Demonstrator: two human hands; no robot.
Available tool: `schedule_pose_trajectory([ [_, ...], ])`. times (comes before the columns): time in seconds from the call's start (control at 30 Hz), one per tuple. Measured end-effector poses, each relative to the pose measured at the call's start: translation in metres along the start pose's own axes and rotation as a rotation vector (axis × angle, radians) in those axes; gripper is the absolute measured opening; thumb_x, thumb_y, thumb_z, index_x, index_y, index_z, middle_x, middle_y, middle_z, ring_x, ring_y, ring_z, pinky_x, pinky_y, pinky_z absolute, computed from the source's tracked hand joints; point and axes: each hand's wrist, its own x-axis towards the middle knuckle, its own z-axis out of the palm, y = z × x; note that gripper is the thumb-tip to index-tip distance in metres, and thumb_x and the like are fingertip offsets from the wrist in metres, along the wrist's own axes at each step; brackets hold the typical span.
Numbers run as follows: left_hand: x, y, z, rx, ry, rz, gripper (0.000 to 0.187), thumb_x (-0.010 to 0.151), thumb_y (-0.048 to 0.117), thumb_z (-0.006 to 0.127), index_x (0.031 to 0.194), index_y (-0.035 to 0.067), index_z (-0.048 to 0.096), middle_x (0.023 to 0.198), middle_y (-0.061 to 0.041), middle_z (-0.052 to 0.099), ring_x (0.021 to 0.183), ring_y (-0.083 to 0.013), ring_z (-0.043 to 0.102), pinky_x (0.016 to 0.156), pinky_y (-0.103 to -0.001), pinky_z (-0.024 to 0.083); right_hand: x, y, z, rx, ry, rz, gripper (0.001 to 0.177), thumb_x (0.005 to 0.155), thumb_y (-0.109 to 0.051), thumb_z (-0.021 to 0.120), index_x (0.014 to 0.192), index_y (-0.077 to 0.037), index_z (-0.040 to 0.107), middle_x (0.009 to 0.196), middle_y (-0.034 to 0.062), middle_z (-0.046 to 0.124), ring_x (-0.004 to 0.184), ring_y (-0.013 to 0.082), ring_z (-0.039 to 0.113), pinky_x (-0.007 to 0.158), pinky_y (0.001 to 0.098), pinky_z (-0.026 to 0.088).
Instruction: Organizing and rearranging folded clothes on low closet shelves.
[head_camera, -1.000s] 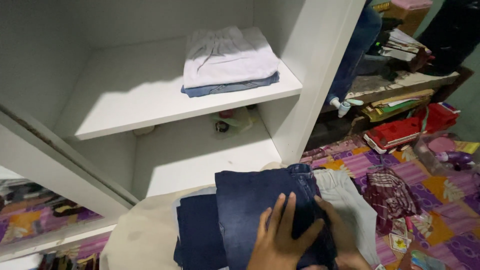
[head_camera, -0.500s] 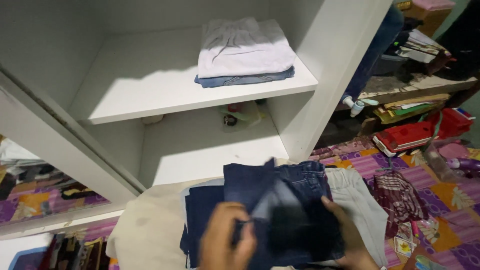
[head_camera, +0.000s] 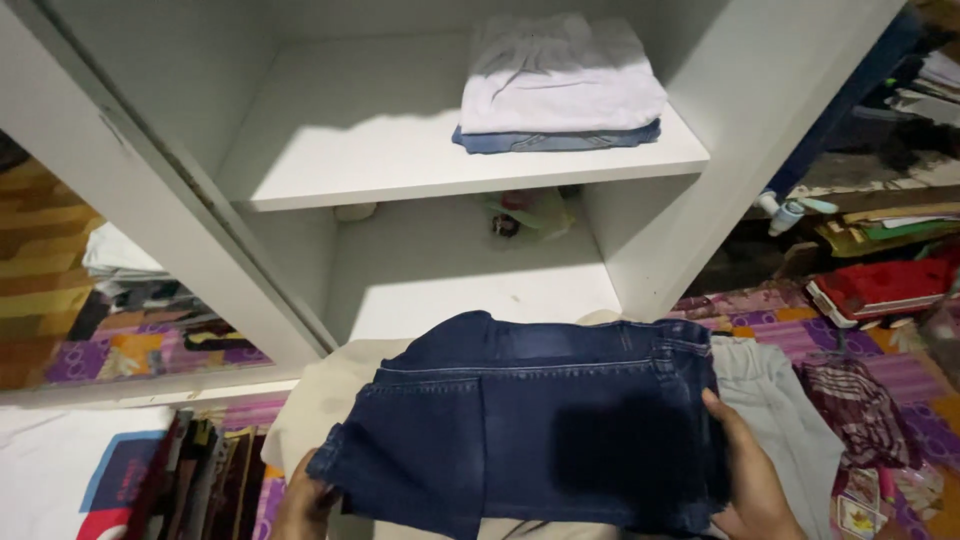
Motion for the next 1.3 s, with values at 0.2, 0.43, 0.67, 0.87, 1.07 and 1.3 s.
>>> schedule_pose_trajectory([
  [0.2, -0.116, 0.226, 0.12, 0.151, 0.058, -0.116, 0.038, 0.093, 0.042, 0.059, 0.109, 0.009, 0.07, 0.099, -0.004, 0.072, 0.094, -0.0121, 0.064, 0.085, -0.03, 0.047, 0.013, 0.006, -0.017, -0.075, 0.086, -0.052, 0.043, 0.098, -0.035, 0.054, 0.126, -0.005, 0.066, 0.106, 0.0085, 0.073, 0.09, 0.0239, 0.068, 0.082, 0.0412, 0.054],
  [0.43, -0.162, 0.273, 0.194, 0.309, 0.16, 0.162, 0.027, 0.093, 0.014, 0.084, 0.106, 0.002, 0.063, 0.086, -0.012, 0.064, 0.08, -0.0159, 0.055, 0.071, -0.032, 0.047, 0.028, 0.015, -0.039, -0.054, 0.036, -0.04, 0.042, 0.096, -0.033, 0.055, 0.124, -0.004, 0.066, 0.102, 0.0094, 0.072, 0.086, 0.0248, 0.068, 0.078, 0.0423, 0.056],
  [0.67, -0.22, 0.274, 0.314, 0.637, -0.13, 1.106, 0.034, 0.09, 0.021, 0.069, 0.122, 0.014, 0.069, 0.133, -0.025, 0.063, 0.123, -0.033, 0.066, 0.101, -0.036, 0.055, 0.032, 0.021, -0.054, -0.077, -0.089, -0.138, 0.043, 0.092, -0.024, 0.06, 0.131, -0.006, 0.062, 0.109, 0.0107, 0.07, 0.091, 0.0238, 0.069, 0.079, 0.0416, 0.056],
  [0.87, -0.215, 0.174, 0.38, 0.867, -0.395, 1.302, 0.063, 0.084, 0.043, 0.075, 0.117, -0.01, 0.064, 0.126, -0.036, 0.06, 0.112, -0.0466, 0.061, 0.098, -0.045, 0.054, 0.04, 0.023, -0.056, -0.08, -0.252, -0.207, 0.047, 0.085, -0.012, 0.064, 0.131, -0.004, 0.06, 0.11, 0.0126, 0.071, 0.091, 0.0253, 0.071, 0.079, 0.0422, 0.059],
  [1.07, -0.214, 0.205, 0.37, 0.683, -0.521, 1.063, 0.048, 0.082, 0.029, 0.079, 0.111, -0.005, 0.061, 0.109, -0.027, 0.061, 0.108, -0.0411, 0.064, 0.097, -0.045, 0.054, 0.055, 0.026, -0.063, -0.168, -0.265, -0.289, 0.04, 0.085, -0.007, 0.067, 0.124, 0.0, 0.063, 0.098, 0.0101, 0.072, 0.079, 0.0221, 0.07, 0.07, 0.0394, 0.058],
  [1.3, -0.17, 0.366, 0.171, 0.88, 0.386, 0.557, 0.054, 0.072, 0.027, 0.089, 0.114, 0.001, 0.069, 0.11, -0.021, 0.07, 0.108, -0.036, 0.064, 0.099, -0.045, 0.046, 0.003, -0.023, -0.028, -0.381, 0.069, -0.213, 0.037, 0.085, -0.004, 0.07, 0.122, 0.0, 0.066, 0.097, 0.0141, 0.072, 0.078, 0.027, 0.069, 0.071, 0.0437, 0.058],
])
